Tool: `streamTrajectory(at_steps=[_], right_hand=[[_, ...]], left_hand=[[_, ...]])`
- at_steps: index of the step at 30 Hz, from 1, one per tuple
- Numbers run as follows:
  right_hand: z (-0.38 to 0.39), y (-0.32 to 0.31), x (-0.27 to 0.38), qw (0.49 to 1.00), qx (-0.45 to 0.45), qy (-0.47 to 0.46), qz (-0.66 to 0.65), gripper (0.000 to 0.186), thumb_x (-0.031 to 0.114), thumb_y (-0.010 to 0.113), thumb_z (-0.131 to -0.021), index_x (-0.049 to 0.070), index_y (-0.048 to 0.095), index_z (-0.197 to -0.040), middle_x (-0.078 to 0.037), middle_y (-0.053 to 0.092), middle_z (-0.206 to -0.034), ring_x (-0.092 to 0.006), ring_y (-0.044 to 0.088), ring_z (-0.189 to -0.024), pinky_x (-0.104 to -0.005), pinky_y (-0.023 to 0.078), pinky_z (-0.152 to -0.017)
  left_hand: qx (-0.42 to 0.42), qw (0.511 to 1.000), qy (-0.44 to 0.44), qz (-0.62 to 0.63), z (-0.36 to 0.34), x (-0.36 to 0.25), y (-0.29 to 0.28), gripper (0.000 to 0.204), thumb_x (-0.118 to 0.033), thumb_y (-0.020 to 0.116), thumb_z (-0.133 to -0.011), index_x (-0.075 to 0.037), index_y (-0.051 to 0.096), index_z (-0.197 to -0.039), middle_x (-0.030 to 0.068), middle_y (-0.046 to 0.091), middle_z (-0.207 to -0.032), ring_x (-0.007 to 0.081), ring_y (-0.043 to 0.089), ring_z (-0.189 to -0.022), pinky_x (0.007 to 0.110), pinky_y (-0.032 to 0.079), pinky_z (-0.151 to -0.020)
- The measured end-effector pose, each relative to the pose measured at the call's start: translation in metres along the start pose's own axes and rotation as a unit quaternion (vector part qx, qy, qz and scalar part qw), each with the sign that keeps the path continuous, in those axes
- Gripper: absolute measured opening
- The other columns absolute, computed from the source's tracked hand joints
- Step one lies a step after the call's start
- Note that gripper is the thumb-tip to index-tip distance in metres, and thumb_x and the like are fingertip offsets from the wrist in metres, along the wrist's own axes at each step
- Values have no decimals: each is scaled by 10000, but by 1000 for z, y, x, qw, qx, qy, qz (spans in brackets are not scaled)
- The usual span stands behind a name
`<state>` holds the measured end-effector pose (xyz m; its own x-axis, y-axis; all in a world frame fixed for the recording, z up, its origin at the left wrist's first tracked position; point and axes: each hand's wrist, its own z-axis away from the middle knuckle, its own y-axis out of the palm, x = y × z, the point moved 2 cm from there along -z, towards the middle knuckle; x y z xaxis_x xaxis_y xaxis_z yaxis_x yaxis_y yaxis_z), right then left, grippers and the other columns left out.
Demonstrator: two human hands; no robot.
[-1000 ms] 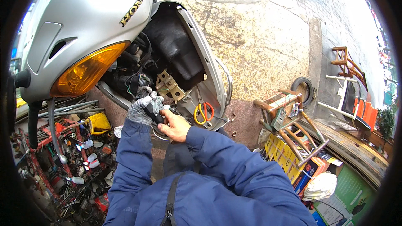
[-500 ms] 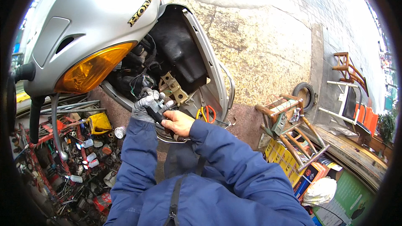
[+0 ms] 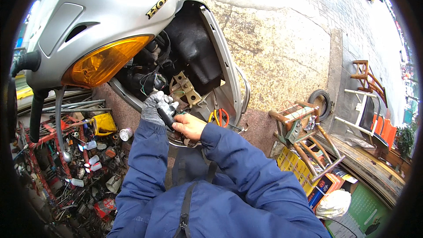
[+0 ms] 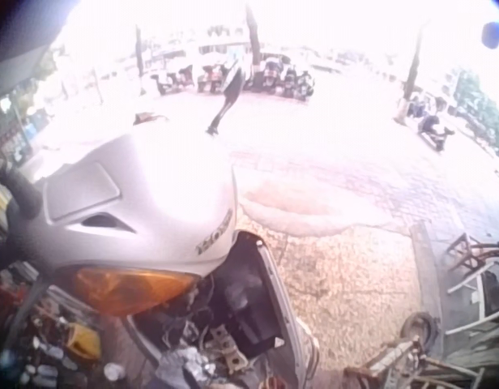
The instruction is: The person works on the front wiring of a silver scooter, connecting wires and testing the turn signal. They retrieve a roll of yellow tape from a cluttered tool rack, tear off a piece, and wrap it around the wire bundle near the headlight.
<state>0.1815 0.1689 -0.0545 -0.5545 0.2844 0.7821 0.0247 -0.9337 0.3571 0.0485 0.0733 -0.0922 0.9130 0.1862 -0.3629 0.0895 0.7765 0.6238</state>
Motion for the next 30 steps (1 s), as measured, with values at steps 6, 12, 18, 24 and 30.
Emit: streamTrajectory(at_steps=[6, 12, 18, 24, 30], right_hand=[[5, 3, 16, 1000, 3, 24, -17, 238, 254, 459, -959, 41, 559, -995, 13, 603, -768, -58, 475, -599, -231, 397, -472], [8, 5, 17, 996, 9, 81, -34, 281, 254, 466, -950, 23, 567, -1074, -24, 624, -775, -87, 484, -567, -256, 394, -436], [19, -3, 3, 991, -93, -45, -80, 403, 253, 500, -938, 11, 522, -1259, -26, 651, -843, -72, 508, -631, -236, 438, -545], [63, -26, -32, 968, -192, -31, -160, 231, 103, 483, -881, 4, 626, -1033, -28, 626, -816, -85, 529, -674, -241, 447, -613], [91, 9, -21, 948, -238, -144, 157, 379, 232, 685, -780, 6, 608, -1075, -113, 649, -884, -218, 642, -820, -332, 506, -756]], left_hand=[[-66, 998, 2, -15, 5, -7, 11, 121, -147, 619, -818, -147, 517, -752, 20, 505, -690, 194, 508, -670, 396, 437, -664], [-38, 999, 5, 13, 3, -9, 10, 143, -155, 648, -815, -120, 519, -764, 51, 516, -669, 219, 523, -615, 416, 469, -598], [-96, 995, -14, 10, 2, -12, 14, 212, -257, 687, -837, -115, 538, -784, 53, 535, -644, 232, 553, -568, 438, 512, -582], [-123, 990, -50, -56, -2, -16, 16, 167, -215, 672, -832, -152, 553, -734, 9, 525, -626, 226, 537, -563, 439, 491, -634], [-218, 975, -29, -28, 0, -15, 32, 335, -320, 726, -805, -136, 461, -715, 35, 493, -593, 203, 493, -482, 440, 504, -531]])
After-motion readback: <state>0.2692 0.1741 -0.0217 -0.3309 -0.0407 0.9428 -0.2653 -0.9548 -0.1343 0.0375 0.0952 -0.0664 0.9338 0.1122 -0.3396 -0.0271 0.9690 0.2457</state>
